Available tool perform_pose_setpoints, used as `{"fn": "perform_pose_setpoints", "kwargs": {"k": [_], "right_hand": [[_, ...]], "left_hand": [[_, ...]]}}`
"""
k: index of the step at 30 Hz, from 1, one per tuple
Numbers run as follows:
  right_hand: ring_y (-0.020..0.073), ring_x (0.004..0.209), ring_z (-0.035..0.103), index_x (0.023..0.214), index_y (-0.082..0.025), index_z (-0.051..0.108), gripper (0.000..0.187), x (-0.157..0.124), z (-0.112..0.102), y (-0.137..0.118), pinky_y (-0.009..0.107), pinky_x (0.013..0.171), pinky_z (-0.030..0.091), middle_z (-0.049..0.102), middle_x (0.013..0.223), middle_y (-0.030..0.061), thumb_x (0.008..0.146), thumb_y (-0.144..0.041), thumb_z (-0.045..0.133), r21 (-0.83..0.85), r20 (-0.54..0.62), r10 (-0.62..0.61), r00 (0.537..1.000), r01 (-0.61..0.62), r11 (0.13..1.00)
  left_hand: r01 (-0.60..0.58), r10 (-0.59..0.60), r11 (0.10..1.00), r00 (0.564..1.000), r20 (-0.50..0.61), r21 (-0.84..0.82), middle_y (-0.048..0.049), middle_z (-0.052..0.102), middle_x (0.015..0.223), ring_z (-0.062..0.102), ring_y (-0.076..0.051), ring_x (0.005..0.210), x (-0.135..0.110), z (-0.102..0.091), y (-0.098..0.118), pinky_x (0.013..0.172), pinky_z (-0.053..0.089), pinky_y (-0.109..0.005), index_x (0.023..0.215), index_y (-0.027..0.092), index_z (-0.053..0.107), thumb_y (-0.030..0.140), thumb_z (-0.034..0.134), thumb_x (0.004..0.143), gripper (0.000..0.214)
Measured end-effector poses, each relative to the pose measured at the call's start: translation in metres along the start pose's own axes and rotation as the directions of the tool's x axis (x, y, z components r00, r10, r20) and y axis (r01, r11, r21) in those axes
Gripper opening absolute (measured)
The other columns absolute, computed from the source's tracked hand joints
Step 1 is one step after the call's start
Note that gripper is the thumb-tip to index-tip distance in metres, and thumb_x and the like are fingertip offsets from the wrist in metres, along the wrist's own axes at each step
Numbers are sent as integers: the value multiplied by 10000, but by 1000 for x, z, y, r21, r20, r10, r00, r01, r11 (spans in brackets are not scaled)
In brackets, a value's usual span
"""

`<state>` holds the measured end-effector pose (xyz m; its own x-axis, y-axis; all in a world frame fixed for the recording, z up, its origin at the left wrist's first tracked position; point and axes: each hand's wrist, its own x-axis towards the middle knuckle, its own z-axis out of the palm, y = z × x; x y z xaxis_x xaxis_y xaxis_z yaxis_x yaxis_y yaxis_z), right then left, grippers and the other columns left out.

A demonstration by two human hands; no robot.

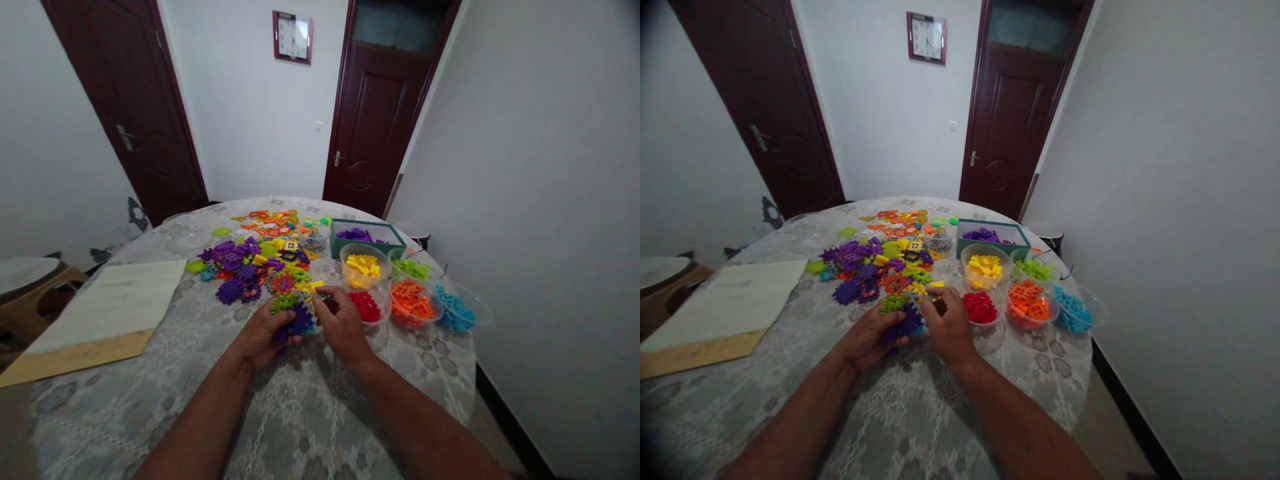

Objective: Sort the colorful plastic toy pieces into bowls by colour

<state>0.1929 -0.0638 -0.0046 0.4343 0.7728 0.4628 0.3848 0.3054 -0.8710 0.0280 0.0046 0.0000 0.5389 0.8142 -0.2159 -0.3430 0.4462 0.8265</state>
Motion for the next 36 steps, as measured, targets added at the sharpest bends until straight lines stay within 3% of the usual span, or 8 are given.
{"fn": "perform_pose_setpoints", "kwargs": {"k": [4, 8, 11, 13, 16, 21, 30, 36], "right_hand": [[204, 922, 693, 1103, -241, 732, 158, -1, -2, -4, 326, 815, 597, 708, 1046, 52, 960, -266, 667, -59, 5, -142, 990, 142, 988], [209, 987, 685, 1101, -264, 728, 161, -7, -3, -13, 357, 884, 600, 679, 1049, 67, 1013, -204, 608, -137, 50, -414, 909, 417, 899], [216, 993, 689, 1085, -276, 734, 174, -11, -3, -17, 383, 908, 601, 682, 1032, 70, 1029, -208, 585, -135, 85, -482, 872, 489, 862], [219, 986, 688, 1037, -268, 730, 137, -11, -2, -16, 384, 897, 601, 691, 1025, 66, 1012, -227, 601, -97, 56, -410, 910, 414, 905], [205, 901, 695, 1041, -241, 707, 107, -7, 0, -11, 354, 835, 603, 706, 974, 44, 975, -300, 648, 48, -50, -119, 992, 121, 992], [198, 792, 727, 1223, -204, 705, 392, 2, 1, -3, 345, 755, 617, 738, 910, 24, 894, -414, 739, 314, -22, 246, 969, -227, 922], [218, 853, 781, 1182, -190, 750, 398, 0, 1, -2, 398, 829, 655, 801, 1031, 68, 857, -415, 798, 362, 40, 271, 962, -267, 893], [206, 785, 777, 1141, -194, 765, 352, 5, -5, -13, 370, 784, 652, 805, 867, 42, 879, -426, 793, 322, 79, 195, 978, -210, 923]], "left_hand": [[-5, 5, 1000, 1000, -29, -8, -116, 768, 1060, 733, -218, 730, 2, 1, -2, 470, 621, -289, 1190, 182, 693, 91, 861, 712, 515], [-6, 5, 999, 1000, -10, -51, -114, 767, 1022, 738, -224, 743, 0, 1, -3, 481, 625, -286, 1166, 181, 695, 95, 850, 730, 471], [15, -15, 997, 1000, 2, -82, -110, 763, 998, 738, -222, 734, -2, 1, -2, 495, 632, -294, 1159, 179, 697, 88, 841, 733, 459], [19, -18, 996, 1000, 9, -91, -113, 763, 996, 735, -219, 727, -2, 1, -2, 495, 630, -288, 1155, 177, 699, 84, 846, 723, 466], [4, -2, 997, 1000, 24, -82, -117, 764, 1031, 728, -215, 722, -1, 0, -3, 474, 619, -278, 1186, 180, 689, 101, 863, 706, 516], [-12, 9, 996, 999, -36, -91, -100, 760, 1054, 727, -206, 721, 4, -3, -3, 468, 620, -281, 1229, 196, 657, 127, 856, 716, 554], [-108, 85, 979, 986, -141, -171, -43, 748, 908, 704, -173, 642, 10, -7, 2, 441, 595, -256, 1077, 183, 646, 135, 848, 743, 394], [-146, 110, 973, 975, -195, -179, -30, 759, 890, 712, -174, 637, 11, -3, 9, 432, 595, -251, 1015, 179, 667, 91, 866, 726, 362]]}}
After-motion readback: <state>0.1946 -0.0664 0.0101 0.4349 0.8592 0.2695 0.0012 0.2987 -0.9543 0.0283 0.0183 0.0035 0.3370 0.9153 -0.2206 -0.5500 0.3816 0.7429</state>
